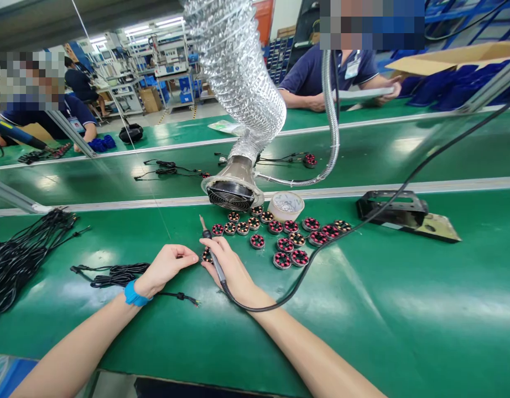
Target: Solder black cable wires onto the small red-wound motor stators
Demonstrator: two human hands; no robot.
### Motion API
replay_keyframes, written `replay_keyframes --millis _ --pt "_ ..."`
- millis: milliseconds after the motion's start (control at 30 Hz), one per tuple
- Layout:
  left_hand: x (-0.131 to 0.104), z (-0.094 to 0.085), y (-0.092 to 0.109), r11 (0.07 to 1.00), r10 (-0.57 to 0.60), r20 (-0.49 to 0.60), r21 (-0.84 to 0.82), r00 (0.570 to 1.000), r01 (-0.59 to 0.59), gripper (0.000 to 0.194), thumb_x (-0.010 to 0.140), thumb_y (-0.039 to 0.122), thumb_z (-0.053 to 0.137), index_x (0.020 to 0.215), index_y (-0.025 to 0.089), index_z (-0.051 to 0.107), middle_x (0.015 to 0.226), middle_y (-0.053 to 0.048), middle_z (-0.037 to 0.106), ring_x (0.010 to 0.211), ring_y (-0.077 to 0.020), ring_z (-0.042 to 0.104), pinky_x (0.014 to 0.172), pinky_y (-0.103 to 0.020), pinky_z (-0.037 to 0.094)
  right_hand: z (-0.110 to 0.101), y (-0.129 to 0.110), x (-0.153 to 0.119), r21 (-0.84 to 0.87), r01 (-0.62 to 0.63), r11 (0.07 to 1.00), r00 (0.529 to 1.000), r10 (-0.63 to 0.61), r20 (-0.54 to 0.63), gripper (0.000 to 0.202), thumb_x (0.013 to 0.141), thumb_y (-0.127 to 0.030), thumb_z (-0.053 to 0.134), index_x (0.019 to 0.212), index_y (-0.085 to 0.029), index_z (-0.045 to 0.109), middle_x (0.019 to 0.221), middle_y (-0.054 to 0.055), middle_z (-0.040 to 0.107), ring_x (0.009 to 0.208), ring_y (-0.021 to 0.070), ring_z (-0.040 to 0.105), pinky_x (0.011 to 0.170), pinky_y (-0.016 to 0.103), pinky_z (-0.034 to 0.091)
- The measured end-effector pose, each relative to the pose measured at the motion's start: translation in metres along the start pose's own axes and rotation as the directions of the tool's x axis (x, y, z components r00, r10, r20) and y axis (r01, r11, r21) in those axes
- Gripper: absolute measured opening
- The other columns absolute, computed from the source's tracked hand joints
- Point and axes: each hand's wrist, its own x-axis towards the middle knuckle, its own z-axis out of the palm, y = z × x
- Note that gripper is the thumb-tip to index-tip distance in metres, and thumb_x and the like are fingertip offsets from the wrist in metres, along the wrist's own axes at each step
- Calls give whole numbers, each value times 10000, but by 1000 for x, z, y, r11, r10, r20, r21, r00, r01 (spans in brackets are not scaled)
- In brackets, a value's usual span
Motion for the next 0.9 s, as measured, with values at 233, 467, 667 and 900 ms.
replay_keyframes --millis 233,467,667,900 --pt "-2 0 2 996 34 13 80 999 -35 256 735 384 698 734 133 750 789 -77 752 762 -212 641 762 -308 468 1 -1 0 -17 -8 1000 1000 7 -21 494 913 -176 585 1377 -282 451 1175 91 549 997 209 649 915 374 566" --pt "-2 0 1 995 67 40 69 997 -70 252 754 381 662 737 135 716 779 -67 734 745 -194 627 761 -298 461 0 -5 2 -45 27 999 999 -29 -29 454 932 -205 587 1362 -279 462 1233 104 525 1009 205 658 909 355 571" --pt "-1 0 -5 996 66 130 54 989 -74 278 784 414 626 730 142 638 629 0 609 550 -113 515 555 -243 382 7 -2 1 -23 138 990 988 -139 -69 425 969 -111 462 1355 -290 479 1154 82 534 944 160 679 855 310 587" --pt "1 6 -4 965 -45 163 -246 986 85 401 688 510 741 719 132 611 583 -7 597 458 -90 529 471 -218 428 17 -17 0 26 28 999 973 -21 -230 334 962 -130 477 1245 -276 577 1079 73 604 902 166 682 825 302 592"
